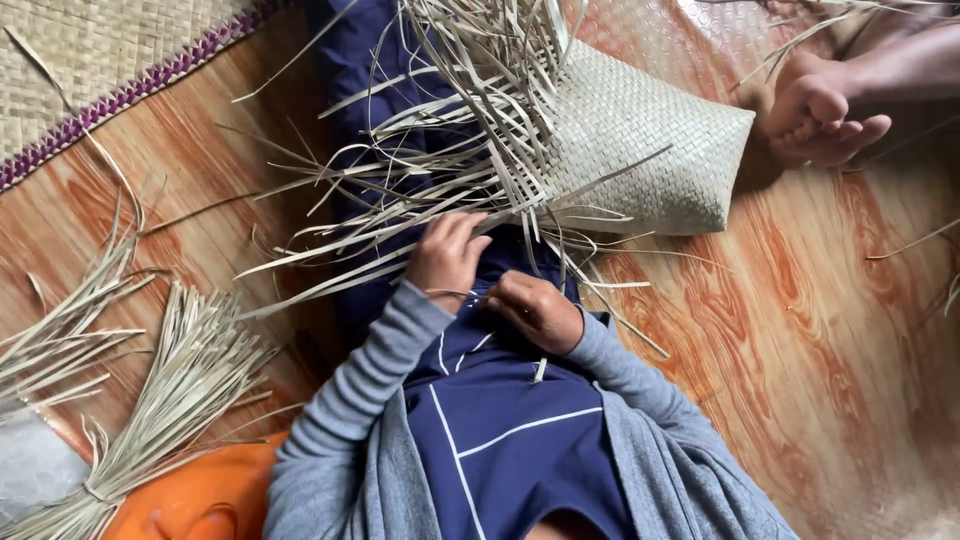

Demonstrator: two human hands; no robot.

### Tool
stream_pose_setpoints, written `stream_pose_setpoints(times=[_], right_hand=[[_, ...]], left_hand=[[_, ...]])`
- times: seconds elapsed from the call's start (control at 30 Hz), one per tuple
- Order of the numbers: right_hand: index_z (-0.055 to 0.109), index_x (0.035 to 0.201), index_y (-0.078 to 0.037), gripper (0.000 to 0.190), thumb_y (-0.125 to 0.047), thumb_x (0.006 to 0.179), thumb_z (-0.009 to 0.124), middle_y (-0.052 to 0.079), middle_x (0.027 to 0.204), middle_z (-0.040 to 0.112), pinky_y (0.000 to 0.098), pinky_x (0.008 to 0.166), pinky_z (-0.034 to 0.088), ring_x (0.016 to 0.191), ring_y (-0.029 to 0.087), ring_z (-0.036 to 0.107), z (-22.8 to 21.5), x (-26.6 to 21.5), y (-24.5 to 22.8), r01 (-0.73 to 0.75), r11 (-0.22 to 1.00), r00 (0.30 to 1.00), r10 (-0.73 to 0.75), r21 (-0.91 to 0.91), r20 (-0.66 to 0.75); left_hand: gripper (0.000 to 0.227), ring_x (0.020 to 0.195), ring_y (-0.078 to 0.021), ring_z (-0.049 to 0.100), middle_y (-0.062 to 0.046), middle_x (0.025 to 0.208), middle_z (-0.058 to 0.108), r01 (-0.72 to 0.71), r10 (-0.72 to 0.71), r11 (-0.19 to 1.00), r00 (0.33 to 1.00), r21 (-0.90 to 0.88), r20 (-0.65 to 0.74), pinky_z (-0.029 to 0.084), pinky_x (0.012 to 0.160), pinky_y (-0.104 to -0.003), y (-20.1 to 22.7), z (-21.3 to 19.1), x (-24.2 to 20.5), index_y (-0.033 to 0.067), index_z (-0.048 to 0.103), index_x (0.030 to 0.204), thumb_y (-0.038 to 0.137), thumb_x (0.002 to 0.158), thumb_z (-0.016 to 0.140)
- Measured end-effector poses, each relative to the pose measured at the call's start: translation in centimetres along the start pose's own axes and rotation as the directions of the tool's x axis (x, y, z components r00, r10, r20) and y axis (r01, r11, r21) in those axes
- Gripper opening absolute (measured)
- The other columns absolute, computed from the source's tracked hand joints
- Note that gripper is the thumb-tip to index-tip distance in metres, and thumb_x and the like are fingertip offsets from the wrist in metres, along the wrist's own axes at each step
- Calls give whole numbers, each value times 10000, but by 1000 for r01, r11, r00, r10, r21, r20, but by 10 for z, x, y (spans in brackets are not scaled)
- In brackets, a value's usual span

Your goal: Weaving the sides of a basket using dried straw or palm leaf strips while sitting on the floor.

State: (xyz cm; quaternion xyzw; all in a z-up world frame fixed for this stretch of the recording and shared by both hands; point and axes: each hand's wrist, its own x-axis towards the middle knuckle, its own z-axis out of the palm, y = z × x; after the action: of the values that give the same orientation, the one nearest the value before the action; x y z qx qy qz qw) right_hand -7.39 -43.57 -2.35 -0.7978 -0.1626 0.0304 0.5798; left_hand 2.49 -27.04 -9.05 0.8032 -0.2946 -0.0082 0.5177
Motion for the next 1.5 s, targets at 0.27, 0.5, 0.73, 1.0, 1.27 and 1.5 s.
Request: stream_pose_setpoints(times=[0.27,0.5,0.73,1.0,1.27,1.5], right_hand=[[659,1039,0,98,-78,1021,605,195,1005,674,437,741,580,896,404,705,-2,-8,38,-56,985,992,37,-161,-120],[669,978,-20,62,-55,1016,634,187,944,672,458,745,561,846,415,679,-65,13,-19,-117,925,954,3,-361,-301],[676,939,-47,292,-214,1120,518,180,755,677,468,697,527,717,382,651,-84,29,53,-254,956,848,147,-147,-509],[707,961,-54,240,-186,1098,561,119,733,737,361,757,546,721,215,716,-80,31,58,-306,947,736,297,93,-608],[699,931,-35,329,-212,1123,497,103,689,719,276,674,582,635,151,703,-79,23,72,-277,903,686,425,328,-591],[732,1200,-39,226,-24,1032,582,121,819,737,371,767,575,747,168,673,-72,1,70,-264,961,742,256,81,-620]], left_hand=[[188,846,-305,657,0,904,599,-47,-17,946,981,320,194,545,763,-470,-49,75,11,216,592,1081,279,917,658],[146,841,-350,715,-100,750,663,148,-104,975,964,-165,246,559,717,-421,23,51,75,174,630,987,302,953,691],[235,954,-375,724,-97,876,749,375,-345,925,896,-60,281,574,811,-483,-61,84,84,193,687,1039,378,906,741],[175,815,-154,673,-60,803,742,430,-258,820,867,-377,427,568,785,-349,-65,81,79,131,728,1009,262,909,787],[272,736,-279,722,-81,667,704,540,-489,830,826,-143,282,560,685,-392,-55,96,76,172,739,896,444,890,754],[195,936,-176,743,-79,887,783,437,-344,831,890,-345,298,591,794,-359,-22,64,74,178,779,1082,338,984,724]])
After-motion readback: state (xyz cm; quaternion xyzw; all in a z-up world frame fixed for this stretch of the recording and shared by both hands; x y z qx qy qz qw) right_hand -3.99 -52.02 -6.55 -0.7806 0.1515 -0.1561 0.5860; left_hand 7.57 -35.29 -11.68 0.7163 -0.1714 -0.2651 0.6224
